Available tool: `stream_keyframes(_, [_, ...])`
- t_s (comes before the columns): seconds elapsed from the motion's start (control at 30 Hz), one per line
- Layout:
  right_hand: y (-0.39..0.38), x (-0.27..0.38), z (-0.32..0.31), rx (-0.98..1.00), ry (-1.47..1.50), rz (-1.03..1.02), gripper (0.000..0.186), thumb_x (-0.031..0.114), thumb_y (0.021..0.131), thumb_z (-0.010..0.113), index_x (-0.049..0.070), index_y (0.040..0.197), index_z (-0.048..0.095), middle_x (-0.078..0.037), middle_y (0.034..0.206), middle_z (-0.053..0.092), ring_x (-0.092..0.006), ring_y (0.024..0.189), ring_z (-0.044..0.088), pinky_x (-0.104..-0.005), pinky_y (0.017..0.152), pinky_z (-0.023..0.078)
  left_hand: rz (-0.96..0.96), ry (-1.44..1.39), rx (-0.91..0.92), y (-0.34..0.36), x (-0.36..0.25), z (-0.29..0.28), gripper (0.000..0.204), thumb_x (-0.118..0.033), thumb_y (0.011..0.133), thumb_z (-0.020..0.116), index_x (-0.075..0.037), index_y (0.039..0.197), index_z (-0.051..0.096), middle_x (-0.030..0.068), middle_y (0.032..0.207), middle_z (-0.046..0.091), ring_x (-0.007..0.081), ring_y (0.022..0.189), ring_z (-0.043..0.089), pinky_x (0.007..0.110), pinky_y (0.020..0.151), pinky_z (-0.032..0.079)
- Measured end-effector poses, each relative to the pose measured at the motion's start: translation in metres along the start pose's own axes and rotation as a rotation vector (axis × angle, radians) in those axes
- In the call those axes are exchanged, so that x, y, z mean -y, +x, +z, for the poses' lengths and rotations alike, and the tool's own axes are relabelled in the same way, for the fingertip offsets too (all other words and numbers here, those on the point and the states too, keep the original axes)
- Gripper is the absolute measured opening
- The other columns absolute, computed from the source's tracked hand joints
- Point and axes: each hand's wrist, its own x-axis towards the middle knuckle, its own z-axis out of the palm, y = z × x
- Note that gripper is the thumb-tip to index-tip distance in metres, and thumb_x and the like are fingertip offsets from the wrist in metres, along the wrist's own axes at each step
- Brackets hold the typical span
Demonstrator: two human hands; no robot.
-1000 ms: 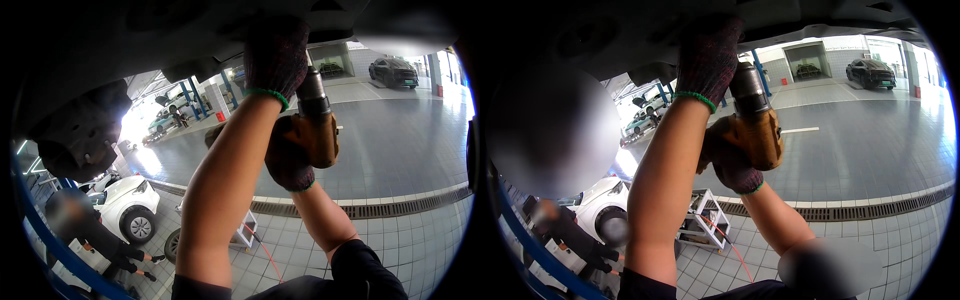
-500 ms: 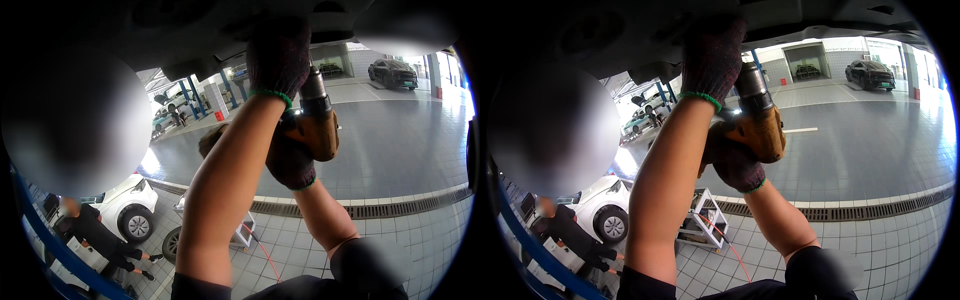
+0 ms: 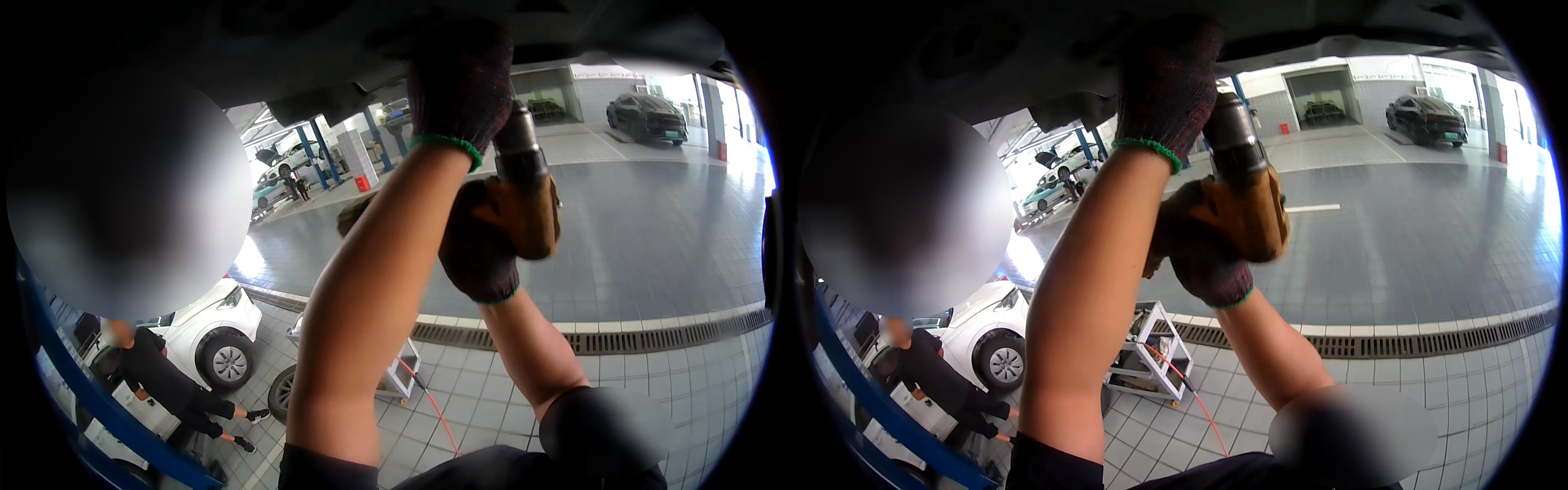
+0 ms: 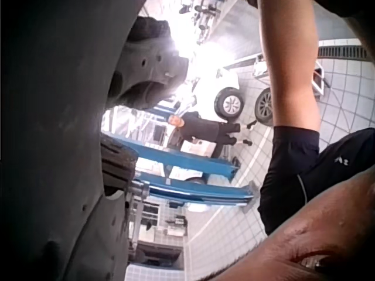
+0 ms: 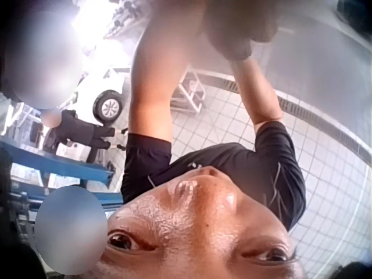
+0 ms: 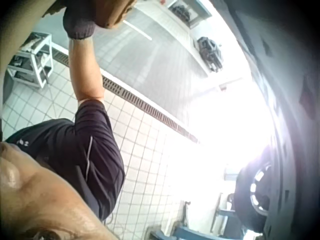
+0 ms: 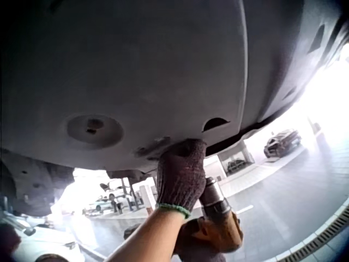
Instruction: The person operates a vehicle lift to raise a white car, then uses a pneumatic impact wrench and a cordless drill to remove bolts from the car's undercarriage. The person works on the underside of the vehicle, removing fasteners and placing tools on a nearby cart.
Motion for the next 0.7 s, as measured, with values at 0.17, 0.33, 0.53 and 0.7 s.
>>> stream_keyframes(0.17, [-0.011, 0.006, 0.001, -0.192, -0.133, -0.036, 0.043, 0.017, 0.105, 0.055, 0.01, 0.147, 0.047, -0.012, 0.137, 0.059, -0.0253, 0.123, 0.058, -0.0414, 0.105, 0.044, 0.171, 0.111, -0.01, 0.002, 0.008, 0.006, 0.028, -0.029, 0.095, 0.066, -0.003, 0.086, 0.074, 0.0217, 0.086, 0.074, 0.0425, 0.083, 0.073, 0.05, 0.073, 0.06])
stream_keyframes(0.33, [-0.013, -0.001, -0.008, -0.026, -0.185, -0.042, 0.044, 0.028, 0.107, 0.056, 0.011, 0.147, 0.048, -0.01, 0.142, 0.059, -0.0227, 0.131, 0.057, -0.0405, 0.114, 0.042, 0.078, -0.007, 0.059, 0.005, 0.002, -0.004, 0.022, -0.025, 0.094, 0.067, -0.005, 0.09, 0.074, 0.0214, 0.09, 0.075, 0.0421, 0.087, 0.073, 0.05, 0.073, 0.059])
stream_keyframes(0.53, [0.002, 0.005, 0.025, -0.377, -0.223, -0.04, 0.01, 0.002, 0.099, 0.06, 0.003, 0.109, 0.057, -0.012, 0.09, 0.067, -0.0237, 0.077, 0.071, -0.0346, 0.064, 0.059, 0.455, 0.306, -0.064, 0.002, 0.028, 0.013, 0.017, -0.021, 0.094, 0.067, -0.005, 0.088, 0.072, 0.0214, 0.086, 0.073, 0.0417, 0.083, 0.072, 0.048, 0.074, 0.059])
stream_keyframes(0.7, [0.0, 0.011, 0.02, -0.311, -0.462, -0.075, 0.018, 0.0, 0.095, 0.062, 0.004, 0.11, 0.054, -0.01, 0.089, 0.064, -0.0216, 0.075, 0.067, -0.0326, 0.06, 0.052, 0.286, 0.257, 0.041, 0.004, 0.024, 0.017, 0.008, -0.011, 0.088, 0.068, -0.008, 0.095, 0.07, 0.0205, 0.088, 0.072, 0.041, 0.084, 0.072, 0.05, 0.071, 0.059])
